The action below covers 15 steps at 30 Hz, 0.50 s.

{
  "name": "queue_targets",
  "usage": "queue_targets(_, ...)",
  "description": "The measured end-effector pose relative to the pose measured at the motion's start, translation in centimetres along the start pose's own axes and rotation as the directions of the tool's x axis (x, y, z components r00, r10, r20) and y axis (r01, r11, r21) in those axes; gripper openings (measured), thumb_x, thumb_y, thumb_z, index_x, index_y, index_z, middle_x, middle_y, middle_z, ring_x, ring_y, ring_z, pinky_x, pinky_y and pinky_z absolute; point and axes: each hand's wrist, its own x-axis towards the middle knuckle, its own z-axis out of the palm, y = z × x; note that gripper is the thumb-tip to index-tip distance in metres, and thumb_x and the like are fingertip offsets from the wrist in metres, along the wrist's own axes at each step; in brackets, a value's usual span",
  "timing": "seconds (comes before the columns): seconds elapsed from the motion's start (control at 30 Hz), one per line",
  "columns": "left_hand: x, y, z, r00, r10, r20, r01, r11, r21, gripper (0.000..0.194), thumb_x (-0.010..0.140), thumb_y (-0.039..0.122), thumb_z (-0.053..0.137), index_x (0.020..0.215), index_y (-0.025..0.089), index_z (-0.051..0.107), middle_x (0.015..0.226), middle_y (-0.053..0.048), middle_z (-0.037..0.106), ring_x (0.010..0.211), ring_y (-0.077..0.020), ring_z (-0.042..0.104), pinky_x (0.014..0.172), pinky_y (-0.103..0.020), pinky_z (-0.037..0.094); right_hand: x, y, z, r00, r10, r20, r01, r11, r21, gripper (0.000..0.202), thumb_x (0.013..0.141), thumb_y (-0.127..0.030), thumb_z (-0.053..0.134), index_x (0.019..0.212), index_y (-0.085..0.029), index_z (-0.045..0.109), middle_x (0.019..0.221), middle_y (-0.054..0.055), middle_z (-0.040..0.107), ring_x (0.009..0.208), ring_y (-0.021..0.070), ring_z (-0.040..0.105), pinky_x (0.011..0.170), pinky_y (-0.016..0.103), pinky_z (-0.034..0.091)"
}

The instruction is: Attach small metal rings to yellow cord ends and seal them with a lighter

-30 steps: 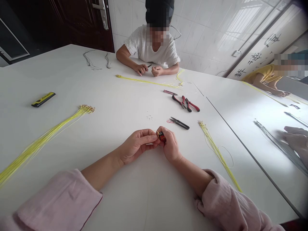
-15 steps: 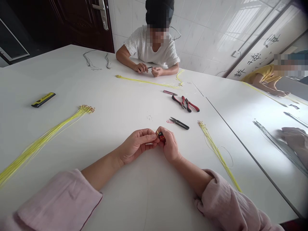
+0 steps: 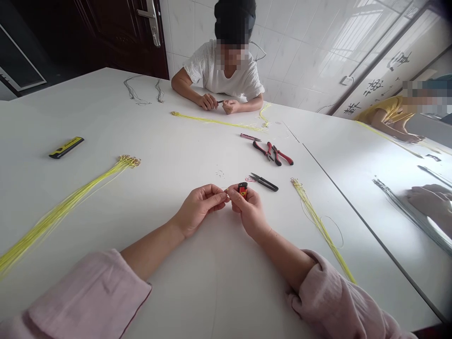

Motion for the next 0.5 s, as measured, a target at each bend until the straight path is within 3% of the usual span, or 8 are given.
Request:
queue_targets(0.17,-0.08,0.0,0.01,0.994,0.095,-0.052,-0.084,0.978,0.191,0.022,0.079,0.038,0.065,0.074,0.017,0.059,0.077,0.0,0.059,0.082,-0.0148,0.054,0.085,-0.033,0.043,0.08,0.07,-0.18,0.999,-0.033,-0.008,0.032,0.996,-0.087,0.022,0.079,-0.039,0.064,0.072,-0.018,0.059,0.063,-0.002,0.052,0.056,0.0094,0.04,0.053,0.024,0.031)
queue_targets(0.3,-0.11,-0.02,-0.04,0.982,0.174,-0.076,-0.139,0.931,0.337,0.02,0.08,0.037,0.062,0.074,0.018,0.059,0.077,-0.001,0.06,0.079,-0.0158,0.054,0.078,-0.031,0.041,0.15,-0.28,-0.47,0.988,-0.152,0.028,0.154,0.949,-0.275,0.018,0.083,-0.033,0.058,0.072,-0.019,0.057,0.069,-0.001,0.055,0.063,0.0115,0.046,0.06,0.025,0.036)
queue_targets(0.4,-0.07,-0.12,-0.15,0.981,0.177,-0.086,-0.134,0.923,0.362,0.02,0.078,0.038,0.063,0.075,0.019,0.06,0.077,-0.002,0.061,0.078,-0.0163,0.054,0.074,-0.03,0.041,0.27,-0.65,-0.66,0.97,-0.231,0.07,0.24,0.897,-0.371,0.018,0.085,-0.031,0.055,0.072,-0.019,0.056,0.072,0.0,0.056,0.066,0.012,0.046,0.064,0.026,0.037)
queue_targets(0.5,-0.04,-0.2,-0.21,0.982,0.166,-0.095,-0.122,0.926,0.357,0.019,0.077,0.038,0.063,0.074,0.019,0.06,0.077,-0.002,0.062,0.077,-0.0167,0.054,0.072,-0.03,0.041,0.4,-0.74,-0.87,0.977,-0.191,0.089,0.211,0.899,-0.383,0.02,0.085,-0.033,0.056,0.071,-0.019,0.056,0.069,-0.001,0.053,0.063,0.0114,0.043,0.061,0.025,0.035)
